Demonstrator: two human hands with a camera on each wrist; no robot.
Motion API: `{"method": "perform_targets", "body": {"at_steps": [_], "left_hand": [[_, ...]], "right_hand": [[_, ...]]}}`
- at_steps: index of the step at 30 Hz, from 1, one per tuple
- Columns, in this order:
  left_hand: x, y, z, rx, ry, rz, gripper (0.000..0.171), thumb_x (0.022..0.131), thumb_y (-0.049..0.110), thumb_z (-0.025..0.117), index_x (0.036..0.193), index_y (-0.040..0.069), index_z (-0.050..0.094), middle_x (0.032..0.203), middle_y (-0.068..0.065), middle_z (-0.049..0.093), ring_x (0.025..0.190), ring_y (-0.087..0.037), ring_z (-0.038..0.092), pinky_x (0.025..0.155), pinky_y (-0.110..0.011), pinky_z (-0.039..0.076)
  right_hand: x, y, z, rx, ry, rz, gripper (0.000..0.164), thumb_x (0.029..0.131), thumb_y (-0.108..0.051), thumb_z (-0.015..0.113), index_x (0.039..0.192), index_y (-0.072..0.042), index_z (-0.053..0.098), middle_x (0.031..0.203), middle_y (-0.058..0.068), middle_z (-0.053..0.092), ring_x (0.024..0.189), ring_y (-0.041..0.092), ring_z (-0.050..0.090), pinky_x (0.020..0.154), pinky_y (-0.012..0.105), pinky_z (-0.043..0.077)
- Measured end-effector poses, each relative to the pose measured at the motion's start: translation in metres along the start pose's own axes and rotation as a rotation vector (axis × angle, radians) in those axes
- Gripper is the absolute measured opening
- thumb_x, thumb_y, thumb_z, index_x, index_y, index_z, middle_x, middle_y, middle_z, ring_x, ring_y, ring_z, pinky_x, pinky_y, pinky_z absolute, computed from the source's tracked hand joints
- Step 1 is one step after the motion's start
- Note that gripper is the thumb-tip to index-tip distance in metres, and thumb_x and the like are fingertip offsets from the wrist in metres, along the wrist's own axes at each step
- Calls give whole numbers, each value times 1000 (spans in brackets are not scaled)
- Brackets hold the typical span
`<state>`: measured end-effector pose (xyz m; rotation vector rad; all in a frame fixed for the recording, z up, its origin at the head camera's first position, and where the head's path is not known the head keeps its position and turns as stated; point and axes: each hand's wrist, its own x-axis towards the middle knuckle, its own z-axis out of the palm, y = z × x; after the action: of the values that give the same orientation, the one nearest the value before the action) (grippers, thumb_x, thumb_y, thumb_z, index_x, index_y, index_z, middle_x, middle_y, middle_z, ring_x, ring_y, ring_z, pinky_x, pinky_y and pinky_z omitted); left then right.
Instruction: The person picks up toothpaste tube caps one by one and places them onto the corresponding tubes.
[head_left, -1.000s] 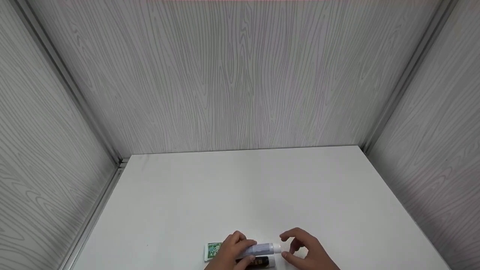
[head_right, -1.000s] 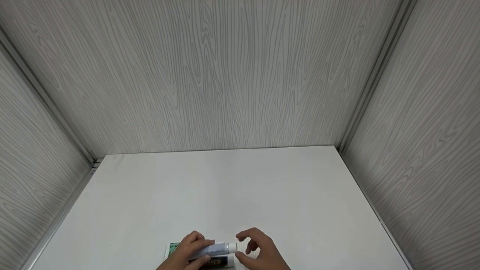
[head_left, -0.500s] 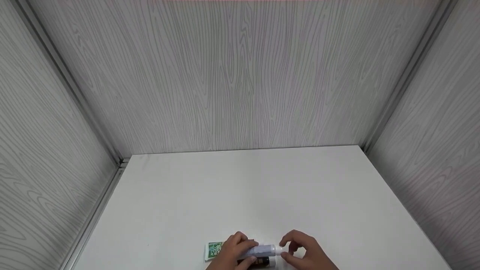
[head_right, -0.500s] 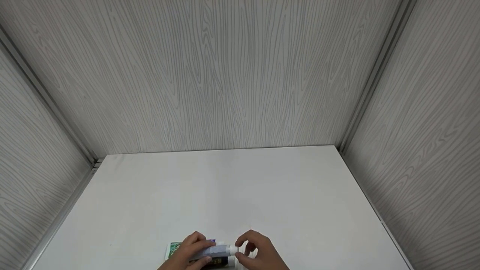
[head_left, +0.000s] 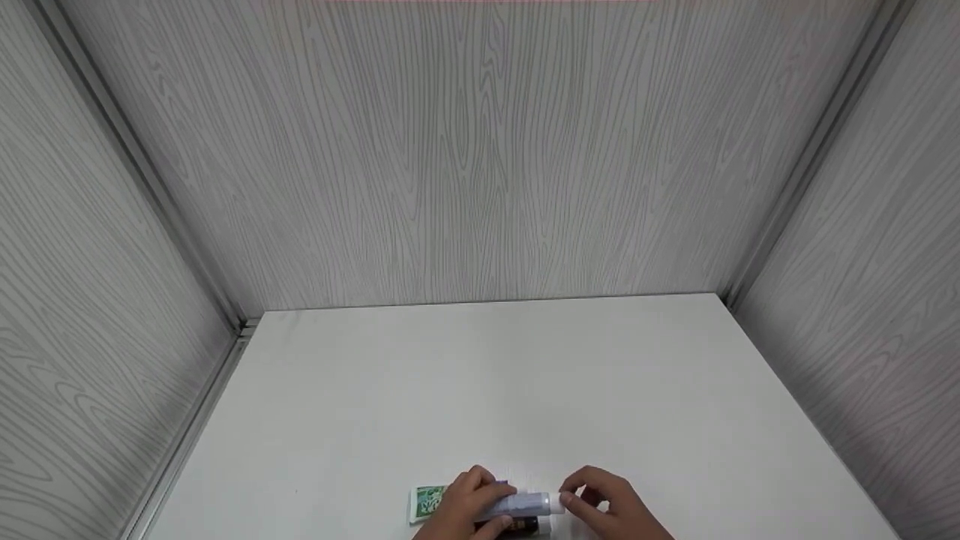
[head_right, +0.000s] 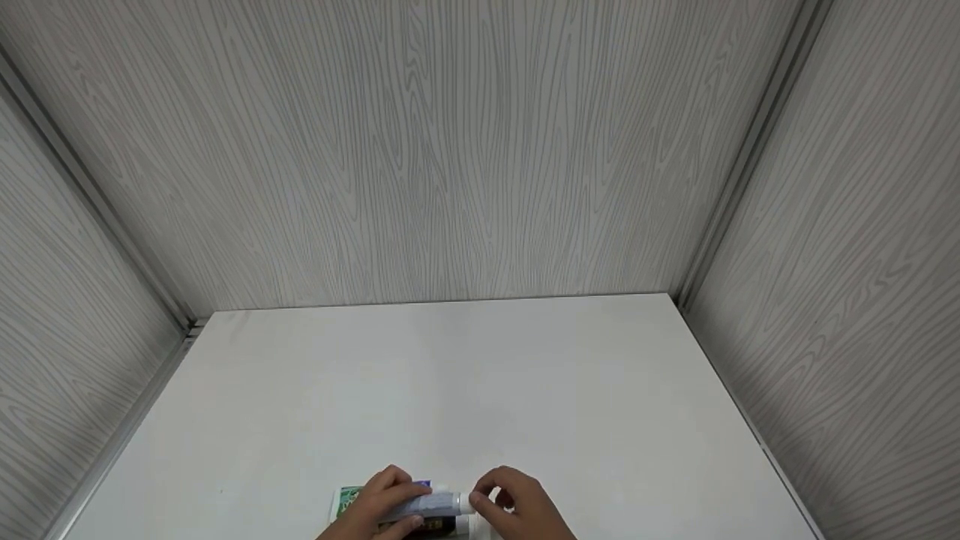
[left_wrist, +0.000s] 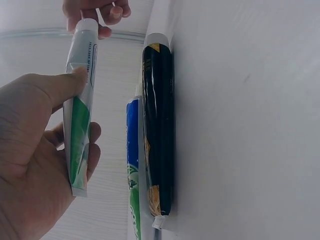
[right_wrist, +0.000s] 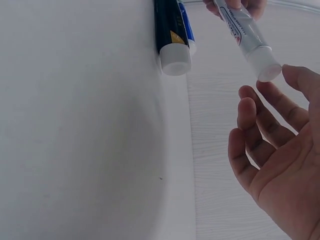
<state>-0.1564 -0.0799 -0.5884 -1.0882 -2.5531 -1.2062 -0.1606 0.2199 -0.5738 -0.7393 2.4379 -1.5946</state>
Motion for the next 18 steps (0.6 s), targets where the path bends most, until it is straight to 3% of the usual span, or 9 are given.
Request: {"method": "perform_targets", "body": {"at_steps": [4, 9, 13, 18], "left_hand": [[0, 0, 0, -2, -1, 0, 31, 108, 34, 62, 128, 13, 74, 107, 3, 54, 92, -2, 43, 79, -24, 41], [0, 0, 0, -12, 0, -9, 32, 109, 33, 62, 129, 11, 74, 106, 3, 54, 93, -2, 43, 80, -24, 41], [0, 1, -2, -33, -17, -43, 33, 109, 33, 62, 130, 10, 73, 107, 5, 52, 94, -2, 42, 82, -24, 41], [0, 1, -2, -36, -10, -27, 33, 109, 32, 62, 130, 9, 73, 106, 4, 51, 92, -1, 40, 80, -23, 40]], "right_hand": [[-1, 1, 0, -8, -6, 19, 20, 109, -24, 62, 114, -8, 71, 101, -2, 70, 71, 0, 61, 68, 26, 55], [-3, 0, 3, -15, 33, 9, 16, 105, -20, 69, 120, -15, 70, 110, 11, 70, 73, 3, 61, 73, 28, 56], [-3, -1, 4, -14, 54, -76, 26, 99, -18, 77, 124, -23, 68, 115, 15, 69, 75, 8, 65, 76, 30, 57], [0, 2, 3, 1, 38, -235, 31, 97, -8, 78, 123, -18, 67, 113, 8, 68, 73, 17, 65, 70, 34, 60]]}}
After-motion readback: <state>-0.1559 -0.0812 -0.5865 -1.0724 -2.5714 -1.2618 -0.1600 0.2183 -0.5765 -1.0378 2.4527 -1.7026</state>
